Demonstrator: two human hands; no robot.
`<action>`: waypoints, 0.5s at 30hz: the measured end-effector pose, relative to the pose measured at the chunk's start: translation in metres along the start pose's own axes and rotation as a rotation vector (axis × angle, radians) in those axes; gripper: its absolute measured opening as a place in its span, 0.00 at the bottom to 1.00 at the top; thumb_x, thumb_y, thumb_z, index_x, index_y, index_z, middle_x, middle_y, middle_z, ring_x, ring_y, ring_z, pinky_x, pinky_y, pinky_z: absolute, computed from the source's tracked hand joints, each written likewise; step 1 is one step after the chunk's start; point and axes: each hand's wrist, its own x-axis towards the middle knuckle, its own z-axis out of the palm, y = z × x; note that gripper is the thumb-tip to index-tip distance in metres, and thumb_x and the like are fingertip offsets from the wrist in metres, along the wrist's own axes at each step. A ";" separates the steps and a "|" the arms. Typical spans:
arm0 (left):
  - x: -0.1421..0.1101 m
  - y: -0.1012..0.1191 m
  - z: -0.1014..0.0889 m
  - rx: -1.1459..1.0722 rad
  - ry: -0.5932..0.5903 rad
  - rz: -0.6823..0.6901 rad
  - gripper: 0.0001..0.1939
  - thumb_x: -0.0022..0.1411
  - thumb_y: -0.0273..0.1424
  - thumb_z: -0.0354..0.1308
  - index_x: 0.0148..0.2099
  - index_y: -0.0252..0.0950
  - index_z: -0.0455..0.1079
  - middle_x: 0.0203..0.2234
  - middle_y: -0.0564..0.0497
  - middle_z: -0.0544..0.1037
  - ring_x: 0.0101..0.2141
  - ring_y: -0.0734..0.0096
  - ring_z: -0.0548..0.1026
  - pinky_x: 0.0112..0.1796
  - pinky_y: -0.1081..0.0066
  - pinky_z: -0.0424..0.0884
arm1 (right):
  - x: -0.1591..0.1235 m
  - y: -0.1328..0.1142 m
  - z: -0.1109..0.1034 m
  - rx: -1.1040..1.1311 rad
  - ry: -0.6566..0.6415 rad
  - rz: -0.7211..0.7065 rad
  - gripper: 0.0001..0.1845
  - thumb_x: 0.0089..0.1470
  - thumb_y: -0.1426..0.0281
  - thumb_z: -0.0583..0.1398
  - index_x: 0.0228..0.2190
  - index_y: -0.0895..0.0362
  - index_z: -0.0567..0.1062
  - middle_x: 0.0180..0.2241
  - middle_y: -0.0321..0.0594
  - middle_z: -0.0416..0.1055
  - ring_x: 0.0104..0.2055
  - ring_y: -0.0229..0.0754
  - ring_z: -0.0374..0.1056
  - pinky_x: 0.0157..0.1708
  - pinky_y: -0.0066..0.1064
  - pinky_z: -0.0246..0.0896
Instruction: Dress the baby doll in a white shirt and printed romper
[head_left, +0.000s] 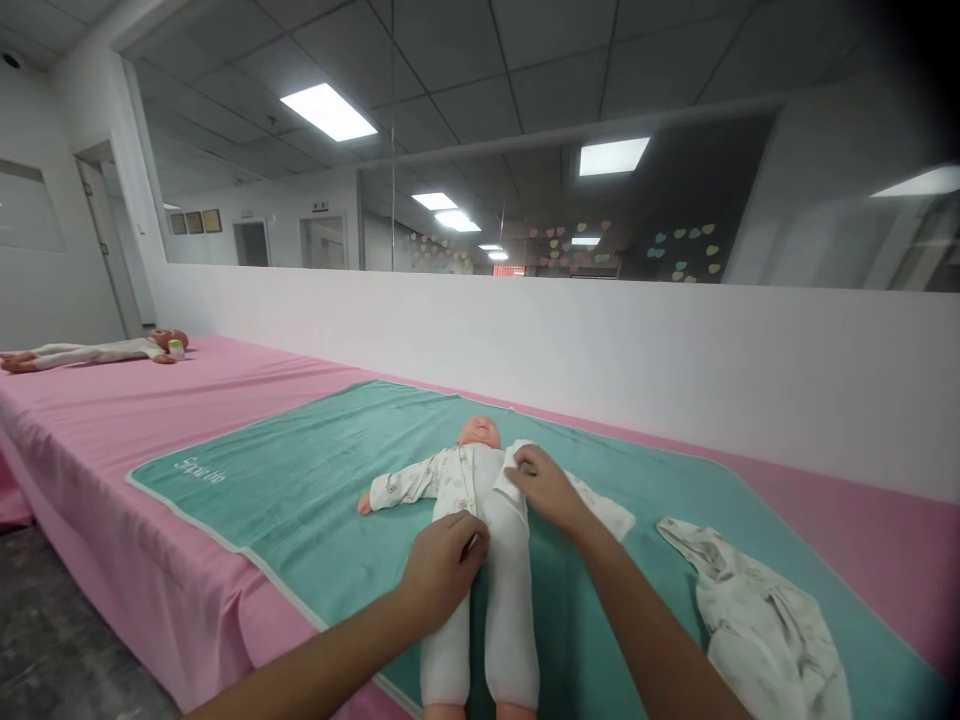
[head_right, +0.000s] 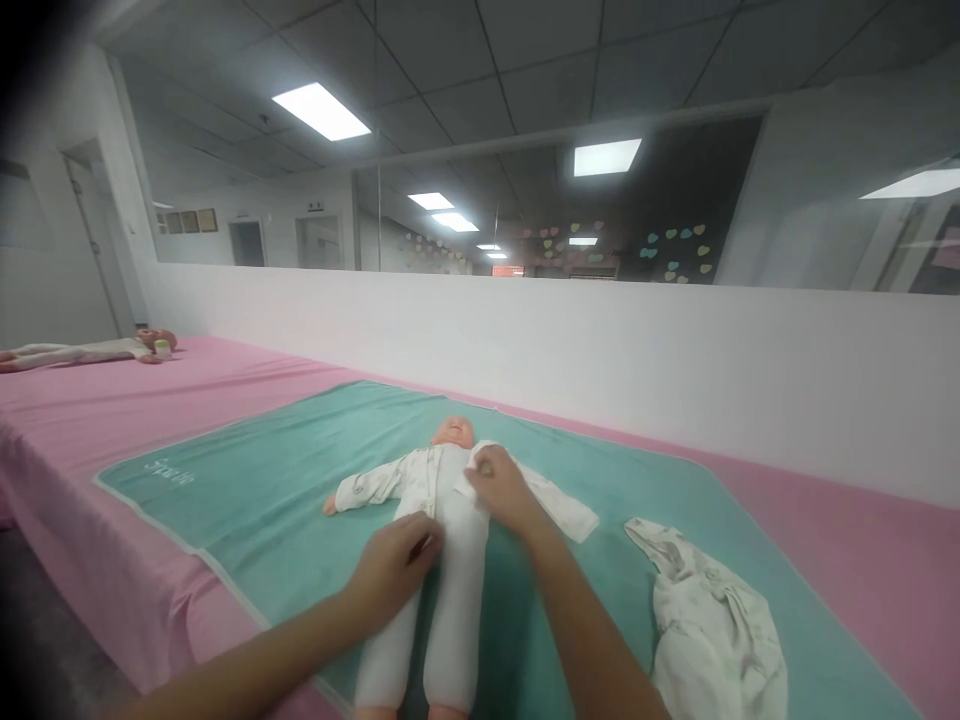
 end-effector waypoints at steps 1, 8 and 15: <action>-0.001 -0.001 -0.001 -0.071 0.029 -0.007 0.08 0.63 0.28 0.46 0.35 0.38 0.65 0.29 0.53 0.70 0.32 0.70 0.67 0.34 0.70 0.60 | -0.002 -0.003 0.008 0.008 -0.053 -0.048 0.05 0.47 0.68 0.56 0.24 0.56 0.64 0.30 0.35 0.62 0.34 0.38 0.57 0.36 0.31 0.54; 0.002 -0.032 -0.004 -0.293 0.260 -0.073 0.09 0.65 0.34 0.45 0.43 0.39 0.63 0.39 0.50 0.69 0.40 0.67 0.67 0.41 0.67 0.64 | -0.007 -0.004 0.010 0.353 -0.241 0.042 0.06 0.48 0.67 0.58 0.31 0.54 0.67 0.24 0.30 0.57 0.27 0.35 0.55 0.29 0.27 0.52; 0.022 -0.082 0.011 -0.428 0.251 -0.381 0.22 0.61 0.43 0.47 0.51 0.35 0.64 0.49 0.43 0.70 0.50 0.57 0.67 0.53 0.57 0.60 | 0.000 0.009 -0.019 0.613 0.034 0.183 0.23 0.49 0.57 0.59 0.46 0.51 0.69 0.29 0.34 0.64 0.30 0.37 0.62 0.31 0.28 0.57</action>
